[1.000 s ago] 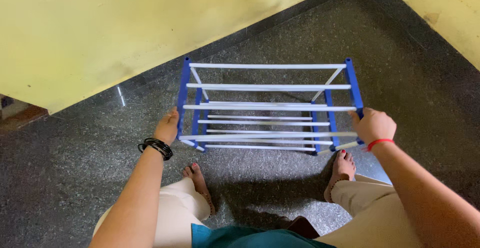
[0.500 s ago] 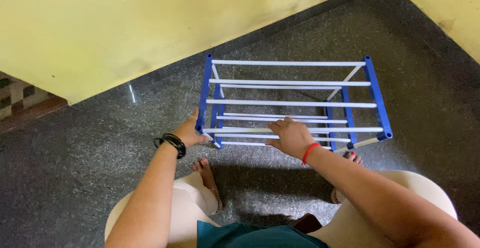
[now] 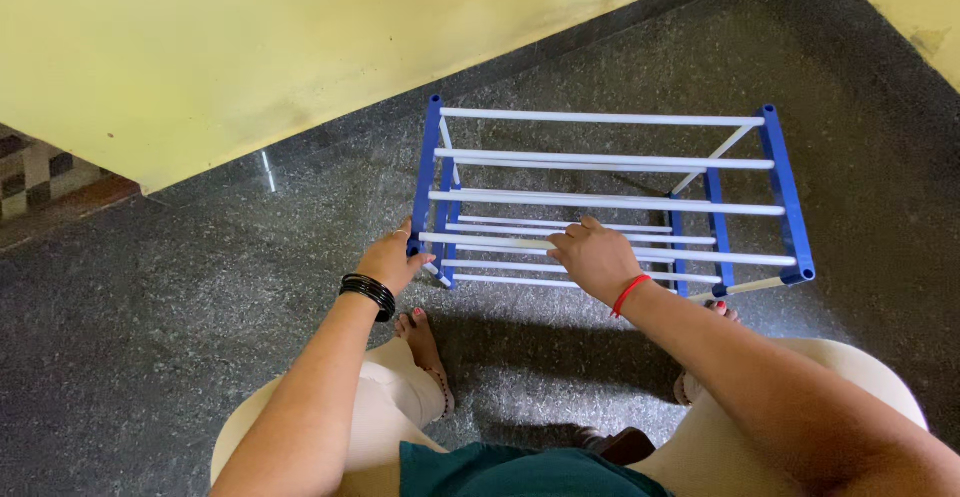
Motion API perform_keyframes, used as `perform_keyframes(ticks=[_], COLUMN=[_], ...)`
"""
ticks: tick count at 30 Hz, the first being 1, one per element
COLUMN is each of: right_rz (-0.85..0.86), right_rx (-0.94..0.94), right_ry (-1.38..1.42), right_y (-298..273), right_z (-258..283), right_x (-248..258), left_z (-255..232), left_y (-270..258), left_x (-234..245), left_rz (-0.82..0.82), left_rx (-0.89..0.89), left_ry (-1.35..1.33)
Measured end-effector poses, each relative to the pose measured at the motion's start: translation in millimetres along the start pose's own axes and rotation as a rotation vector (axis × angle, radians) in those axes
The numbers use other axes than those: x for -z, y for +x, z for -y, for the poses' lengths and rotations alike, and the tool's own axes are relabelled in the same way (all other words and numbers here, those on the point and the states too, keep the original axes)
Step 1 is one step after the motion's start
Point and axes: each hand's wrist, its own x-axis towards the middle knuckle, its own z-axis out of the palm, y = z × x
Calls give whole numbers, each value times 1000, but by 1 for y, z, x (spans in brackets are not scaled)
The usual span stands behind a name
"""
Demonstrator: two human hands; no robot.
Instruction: The person assembles a blue and white plastic drying rack by inserting white rods into the blue frame. They repeatedly insert and remove rods to adjust the structure, then lift and rotate the rack to check its stability.
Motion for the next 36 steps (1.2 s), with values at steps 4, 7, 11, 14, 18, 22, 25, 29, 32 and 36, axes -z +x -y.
perform_keyframes(ticks=[4,7,11,14,18,22,25,29,32,36], right_rz=[20,73,44,101,49,-3,6,36,47,49], right_rx=[-20,-43,-22,-57,-46,-28,-34,-41,-58,-60], right_ry=[-18,-31,-52,-34,-2,24,25,8,43,62], right_y=[2,2,1,0,-2,-5,-4,-4,-5,-6], right_z=[0,2,3,3,1,-1,-1,0,0,1], right_x=[2,6,7,7,6,3,3,5,5,4], left_z=[-10,-18,-21,-13,19,41,43,44,48,46], left_y=[-2,-1,-3,-1,17,30,28,27,30,30], left_x=[9,16,18,13,-2,-22,-21,-18,-21,-21], left_rz=[23,97,88,93,239,296,376,390,399,387], left_rx=[44,100,110,117,142,282,442,440,456,476], left_ry=[-27,0,-29,-142,-468,-796,-1034,-1123,-1167,-1167])
